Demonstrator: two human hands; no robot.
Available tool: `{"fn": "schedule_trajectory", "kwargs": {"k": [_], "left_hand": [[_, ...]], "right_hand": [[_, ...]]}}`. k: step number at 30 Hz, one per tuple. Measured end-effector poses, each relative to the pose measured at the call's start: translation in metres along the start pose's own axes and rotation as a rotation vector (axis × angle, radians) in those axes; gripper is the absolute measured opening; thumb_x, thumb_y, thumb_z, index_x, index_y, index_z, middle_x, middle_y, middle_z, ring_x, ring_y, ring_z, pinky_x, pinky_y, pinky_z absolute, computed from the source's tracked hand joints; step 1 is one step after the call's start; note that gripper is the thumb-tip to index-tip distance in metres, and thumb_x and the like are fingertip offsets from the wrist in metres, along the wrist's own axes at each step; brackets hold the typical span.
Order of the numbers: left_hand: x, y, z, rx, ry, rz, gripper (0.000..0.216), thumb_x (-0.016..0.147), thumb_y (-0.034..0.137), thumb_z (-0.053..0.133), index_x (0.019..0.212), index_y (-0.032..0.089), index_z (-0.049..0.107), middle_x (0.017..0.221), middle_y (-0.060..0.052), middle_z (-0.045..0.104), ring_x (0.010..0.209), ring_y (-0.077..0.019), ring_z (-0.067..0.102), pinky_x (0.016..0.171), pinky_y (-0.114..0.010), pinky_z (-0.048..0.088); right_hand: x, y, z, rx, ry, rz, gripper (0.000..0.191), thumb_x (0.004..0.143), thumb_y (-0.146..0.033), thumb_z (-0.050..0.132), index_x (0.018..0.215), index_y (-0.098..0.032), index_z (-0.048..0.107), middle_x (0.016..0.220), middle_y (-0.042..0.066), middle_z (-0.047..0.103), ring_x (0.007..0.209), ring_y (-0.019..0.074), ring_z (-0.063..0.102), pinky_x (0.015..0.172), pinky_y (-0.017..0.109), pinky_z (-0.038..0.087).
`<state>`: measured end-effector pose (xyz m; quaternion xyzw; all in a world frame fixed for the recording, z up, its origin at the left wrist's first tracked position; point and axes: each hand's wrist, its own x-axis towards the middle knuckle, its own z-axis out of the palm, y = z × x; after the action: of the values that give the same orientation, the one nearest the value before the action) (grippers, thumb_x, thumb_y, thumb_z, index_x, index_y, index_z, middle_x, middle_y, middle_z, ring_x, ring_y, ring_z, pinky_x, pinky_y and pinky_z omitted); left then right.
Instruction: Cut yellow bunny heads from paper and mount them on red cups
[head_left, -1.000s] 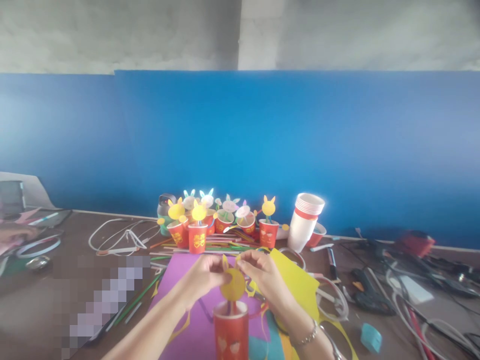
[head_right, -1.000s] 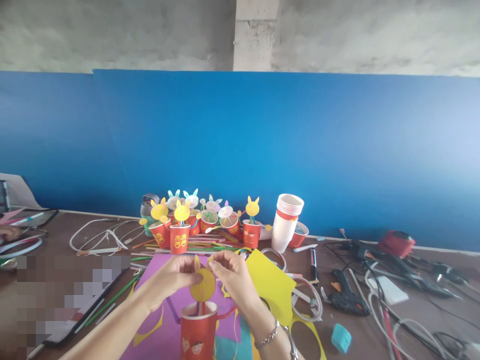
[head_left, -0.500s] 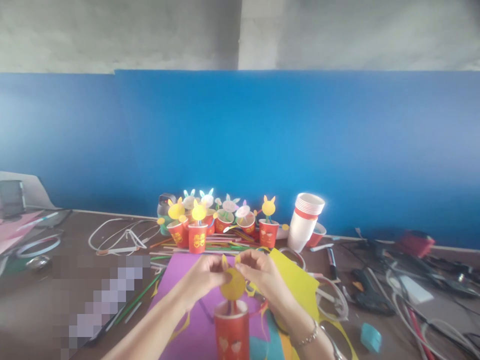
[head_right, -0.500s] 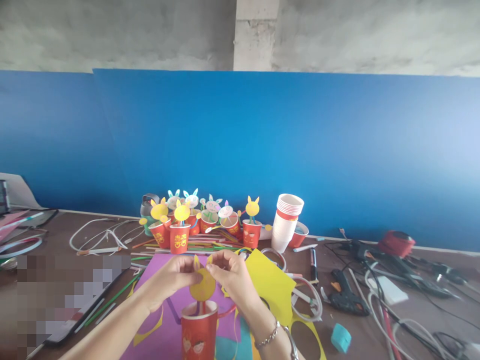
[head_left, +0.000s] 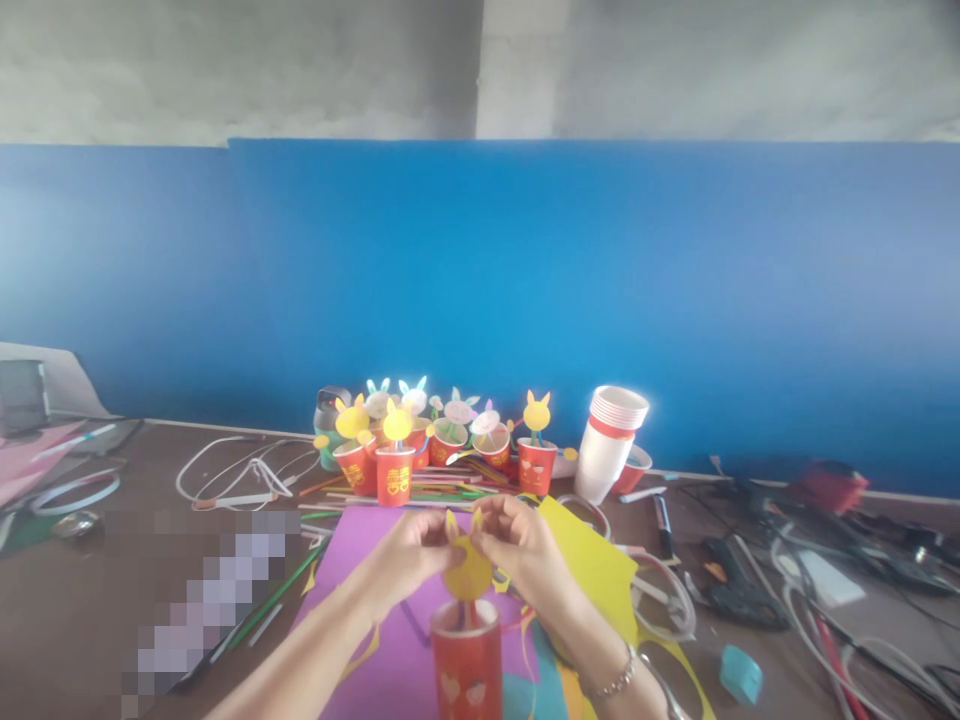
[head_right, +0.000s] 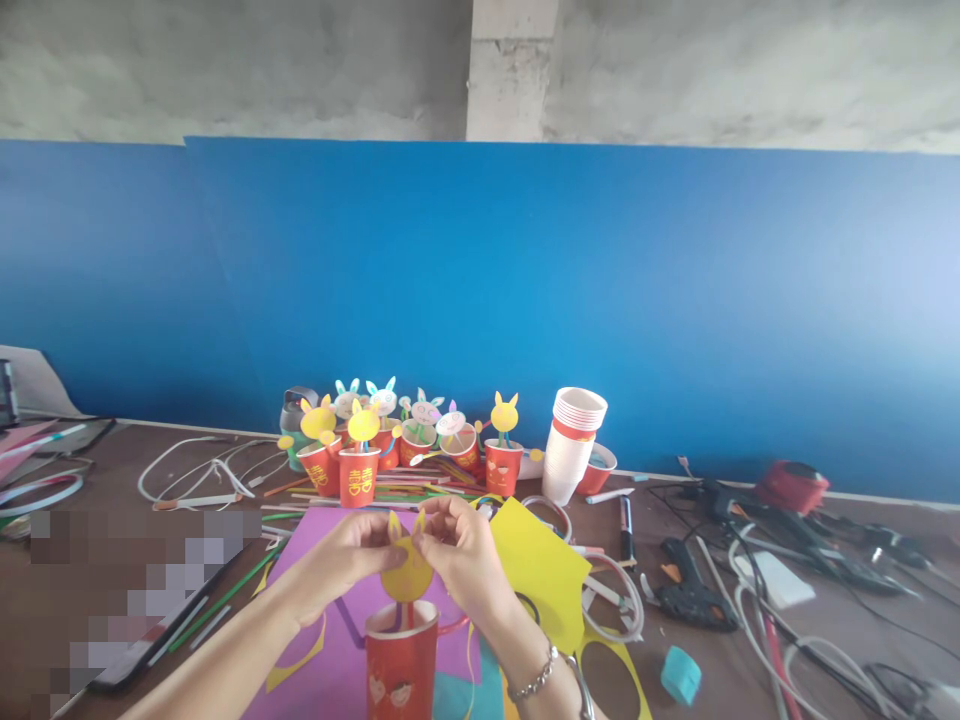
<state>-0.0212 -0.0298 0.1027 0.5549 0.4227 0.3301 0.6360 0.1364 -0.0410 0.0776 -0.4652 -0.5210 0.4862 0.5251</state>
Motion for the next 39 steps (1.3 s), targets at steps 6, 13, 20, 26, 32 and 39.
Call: {"fn": "schedule_trajectory", "kwargs": {"k": [6, 13, 20, 26, 32, 39], "left_hand": [[0.000, 0.002, -0.002, 0.008, -0.014, 0.026, 0.012, 0.058, 0.021, 0.070, 0.062, 0.014, 0.060, 0.060, 0.003, 0.057, 0.060, -0.0115, 0.048, 0.061, -0.024, 0.035], [0.002, -0.001, -0.003, 0.024, 0.035, 0.016, 0.022, 0.055, 0.024, 0.076, 0.061, 0.015, 0.057, 0.058, 0.004, 0.055, 0.060, -0.0121, 0.050, 0.060, -0.024, 0.036], [0.003, -0.002, -0.009, -0.001, 0.051, 0.093, 0.037, 0.065, 0.036, 0.076, 0.093, 0.015, 0.065, 0.098, -0.009, 0.067, 0.098, -0.0247, 0.059, 0.087, -0.034, 0.042], [0.007, -0.013, -0.016, -0.175, 0.030, 0.043, 0.069, 0.059, 0.039, 0.081, 0.119, 0.019, 0.053, 0.115, -0.012, 0.062, 0.113, -0.0286, 0.055, 0.093, -0.038, 0.040], [0.017, -0.036, -0.005, -0.213, -0.239, -0.011, 0.079, 0.049, 0.016, 0.086, 0.120, 0.021, 0.052, 0.103, -0.008, 0.069, 0.102, -0.0296, 0.061, 0.089, -0.040, 0.042], [0.029, -0.055, 0.002, -0.219, -0.219, 0.051, 0.062, 0.047, 0.011, 0.084, 0.104, 0.018, 0.059, 0.094, -0.006, 0.071, 0.091, -0.0278, 0.064, 0.080, -0.037, 0.046]], "right_hand": [[-0.001, -0.004, -0.005, -0.192, -0.065, -0.025, 0.016, 0.069, -0.030, 0.067, 0.080, -0.017, 0.063, 0.068, -0.001, 0.061, 0.054, 0.0105, 0.051, 0.048, 0.021, 0.039], [0.000, -0.004, -0.005, -0.351, -0.042, -0.089, 0.020, 0.073, -0.032, 0.062, 0.062, -0.016, 0.061, 0.061, -0.001, 0.056, 0.054, 0.0106, 0.045, 0.050, 0.022, 0.036], [0.002, -0.005, -0.011, -0.276, 0.010, -0.106, 0.026, 0.073, -0.038, 0.061, 0.060, -0.016, 0.057, 0.057, -0.002, 0.050, 0.056, 0.0117, 0.043, 0.053, 0.024, 0.035], [0.008, -0.009, -0.026, -0.123, 0.114, -0.039, 0.032, 0.069, -0.046, 0.068, 0.065, -0.015, 0.064, 0.060, 0.000, 0.058, 0.058, 0.0137, 0.050, 0.056, 0.025, 0.038], [0.007, -0.012, -0.030, -0.011, 0.225, -0.017, 0.035, 0.066, -0.048, 0.072, 0.071, -0.014, 0.068, 0.069, 0.004, 0.067, 0.067, 0.0187, 0.058, 0.064, 0.028, 0.043], [0.004, -0.025, -0.032, -0.098, 0.145, -0.009, 0.035, 0.070, -0.048, 0.070, 0.080, -0.014, 0.072, 0.078, 0.006, 0.071, 0.075, 0.0204, 0.061, 0.068, 0.028, 0.044]]}}
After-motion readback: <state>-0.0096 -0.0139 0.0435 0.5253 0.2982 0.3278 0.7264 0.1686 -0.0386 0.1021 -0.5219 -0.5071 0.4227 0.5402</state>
